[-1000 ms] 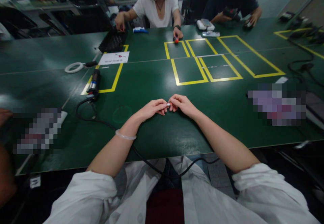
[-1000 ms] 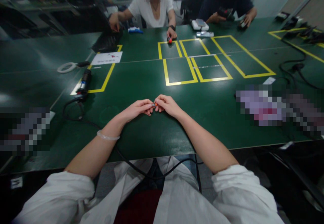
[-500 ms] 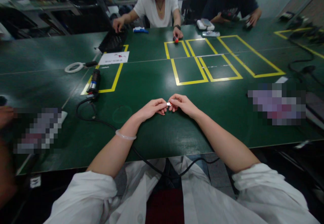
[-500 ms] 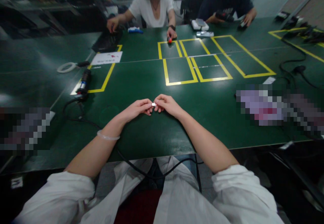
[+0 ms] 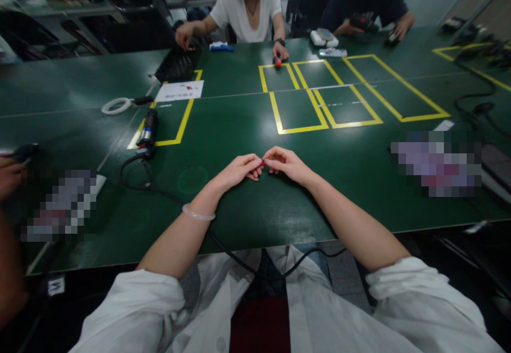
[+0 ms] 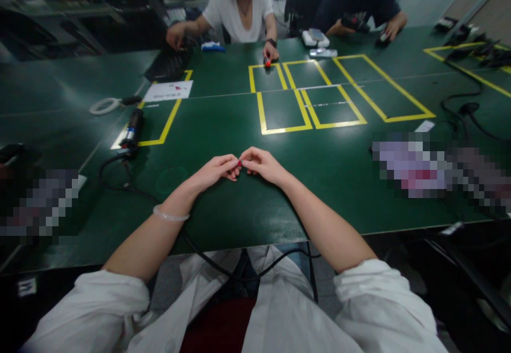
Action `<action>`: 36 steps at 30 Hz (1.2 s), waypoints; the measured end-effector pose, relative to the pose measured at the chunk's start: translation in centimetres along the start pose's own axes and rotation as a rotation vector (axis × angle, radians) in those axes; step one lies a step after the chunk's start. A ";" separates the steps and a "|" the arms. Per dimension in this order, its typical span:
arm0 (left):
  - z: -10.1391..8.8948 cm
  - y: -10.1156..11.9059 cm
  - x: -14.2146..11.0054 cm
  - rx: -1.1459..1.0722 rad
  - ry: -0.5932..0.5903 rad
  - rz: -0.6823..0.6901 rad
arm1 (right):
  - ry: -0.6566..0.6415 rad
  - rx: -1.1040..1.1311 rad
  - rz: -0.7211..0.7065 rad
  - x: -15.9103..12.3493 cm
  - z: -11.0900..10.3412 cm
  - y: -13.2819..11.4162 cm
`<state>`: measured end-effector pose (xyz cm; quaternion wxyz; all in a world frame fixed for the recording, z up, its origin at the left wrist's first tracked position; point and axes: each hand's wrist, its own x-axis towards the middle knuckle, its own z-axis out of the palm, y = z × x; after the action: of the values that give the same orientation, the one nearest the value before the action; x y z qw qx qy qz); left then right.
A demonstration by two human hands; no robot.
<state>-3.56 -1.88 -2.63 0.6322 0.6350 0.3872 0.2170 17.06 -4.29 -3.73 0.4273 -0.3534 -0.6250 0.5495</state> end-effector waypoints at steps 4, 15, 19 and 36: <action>0.1 0.0 0.0 0.033 0.042 0.031 | 0.041 -0.044 0.006 0.0 0.0 0.2; 0.4 0.0 -0.3 0.375 0.194 0.264 | 0.085 -0.298 -0.064 -0.1 -0.3 0.6; 0.4 0.1 -0.3 0.451 0.246 0.289 | 0.089 -0.417 -0.130 -0.3 -0.2 0.1; 0.4 0.6 -0.4 0.334 0.112 0.232 | 0.098 -0.572 -0.195 -0.6 -0.1 -0.6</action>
<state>-3.36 -2.37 -2.04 0.4662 0.7584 0.3767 0.2562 17.43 -4.87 -3.23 0.3908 -0.4237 -0.7641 0.2897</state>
